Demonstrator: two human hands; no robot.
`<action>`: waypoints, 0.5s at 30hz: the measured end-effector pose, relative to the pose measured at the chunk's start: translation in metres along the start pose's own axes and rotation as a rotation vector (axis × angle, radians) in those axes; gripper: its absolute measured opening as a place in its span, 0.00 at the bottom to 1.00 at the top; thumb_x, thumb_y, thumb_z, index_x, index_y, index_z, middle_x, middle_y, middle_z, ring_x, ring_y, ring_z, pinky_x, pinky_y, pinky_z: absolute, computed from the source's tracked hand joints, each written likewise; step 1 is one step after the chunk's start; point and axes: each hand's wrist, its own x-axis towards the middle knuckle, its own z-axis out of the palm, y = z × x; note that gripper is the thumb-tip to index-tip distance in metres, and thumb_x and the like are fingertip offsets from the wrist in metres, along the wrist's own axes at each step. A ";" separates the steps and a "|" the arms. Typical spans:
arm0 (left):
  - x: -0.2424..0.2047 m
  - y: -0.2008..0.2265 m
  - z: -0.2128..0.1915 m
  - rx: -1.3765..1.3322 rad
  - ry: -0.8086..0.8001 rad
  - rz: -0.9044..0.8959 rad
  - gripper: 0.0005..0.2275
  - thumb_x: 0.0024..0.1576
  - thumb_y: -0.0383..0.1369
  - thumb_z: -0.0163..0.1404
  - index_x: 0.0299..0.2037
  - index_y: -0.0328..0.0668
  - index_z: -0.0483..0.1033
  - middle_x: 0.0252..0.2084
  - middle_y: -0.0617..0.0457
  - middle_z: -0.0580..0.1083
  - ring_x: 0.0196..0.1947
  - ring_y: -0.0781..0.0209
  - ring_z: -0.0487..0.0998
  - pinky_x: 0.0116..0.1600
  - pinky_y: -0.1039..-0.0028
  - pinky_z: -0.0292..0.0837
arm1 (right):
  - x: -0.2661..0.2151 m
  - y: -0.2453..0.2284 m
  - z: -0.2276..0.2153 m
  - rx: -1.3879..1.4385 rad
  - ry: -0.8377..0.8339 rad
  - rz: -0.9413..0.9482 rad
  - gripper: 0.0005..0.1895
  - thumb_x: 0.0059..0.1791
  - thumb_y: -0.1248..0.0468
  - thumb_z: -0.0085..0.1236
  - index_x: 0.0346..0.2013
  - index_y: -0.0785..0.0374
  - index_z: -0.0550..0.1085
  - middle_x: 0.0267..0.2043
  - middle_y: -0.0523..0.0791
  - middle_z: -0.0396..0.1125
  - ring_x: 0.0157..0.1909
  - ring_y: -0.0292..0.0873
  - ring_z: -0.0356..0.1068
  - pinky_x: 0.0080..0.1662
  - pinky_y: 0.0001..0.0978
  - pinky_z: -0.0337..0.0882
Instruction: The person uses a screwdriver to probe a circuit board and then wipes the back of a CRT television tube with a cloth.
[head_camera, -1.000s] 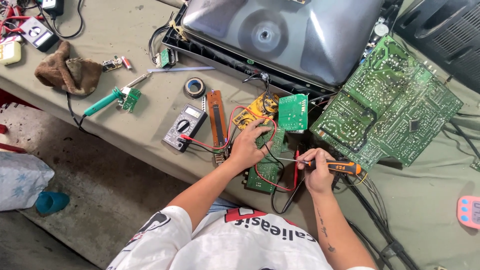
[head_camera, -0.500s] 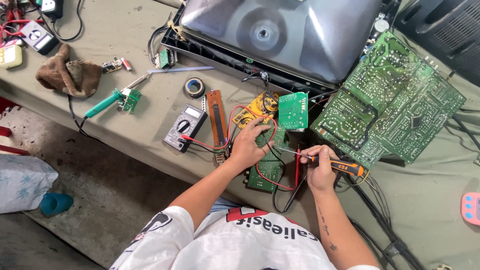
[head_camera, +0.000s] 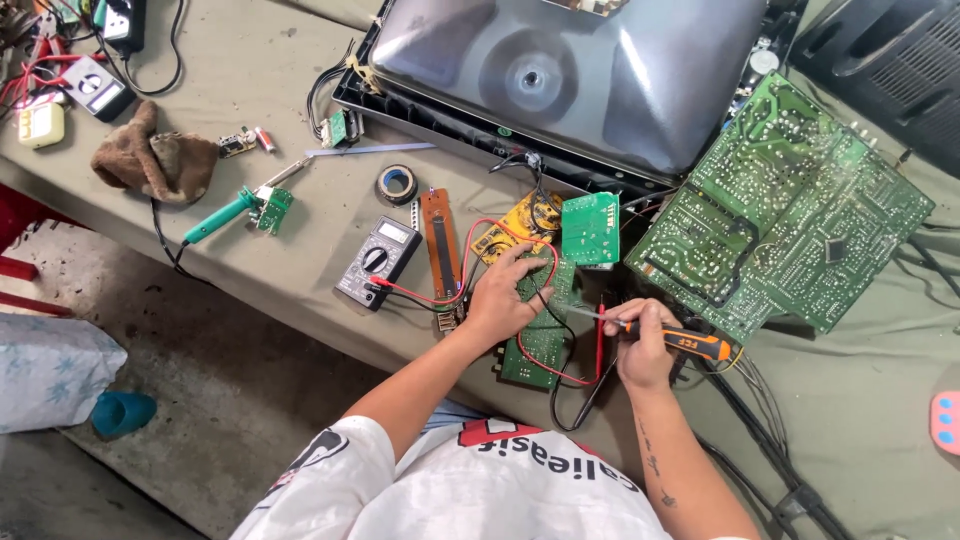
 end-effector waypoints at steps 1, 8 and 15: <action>0.000 0.000 0.000 0.000 -0.003 0.001 0.18 0.51 0.41 0.64 0.52 0.60 0.79 0.61 0.49 0.73 0.57 0.39 0.77 0.59 0.53 0.74 | 0.000 0.002 -0.003 0.000 0.003 -0.001 0.27 0.61 0.57 0.45 0.20 0.68 0.69 0.23 0.60 0.68 0.17 0.46 0.69 0.23 0.27 0.70; -0.001 0.001 0.000 -0.005 -0.005 -0.010 0.18 0.51 0.40 0.63 0.52 0.59 0.79 0.61 0.49 0.73 0.57 0.39 0.77 0.59 0.53 0.74 | 0.002 0.008 -0.009 0.015 0.038 -0.005 0.27 0.61 0.56 0.44 0.21 0.67 0.68 0.23 0.59 0.68 0.17 0.45 0.68 0.23 0.26 0.69; 0.000 -0.002 0.001 0.020 -0.011 -0.010 0.17 0.51 0.40 0.63 0.52 0.58 0.79 0.60 0.50 0.73 0.56 0.41 0.78 0.58 0.54 0.75 | 0.009 0.007 -0.007 -0.001 0.060 -0.036 0.27 0.61 0.56 0.45 0.19 0.68 0.67 0.21 0.60 0.66 0.16 0.46 0.66 0.21 0.27 0.67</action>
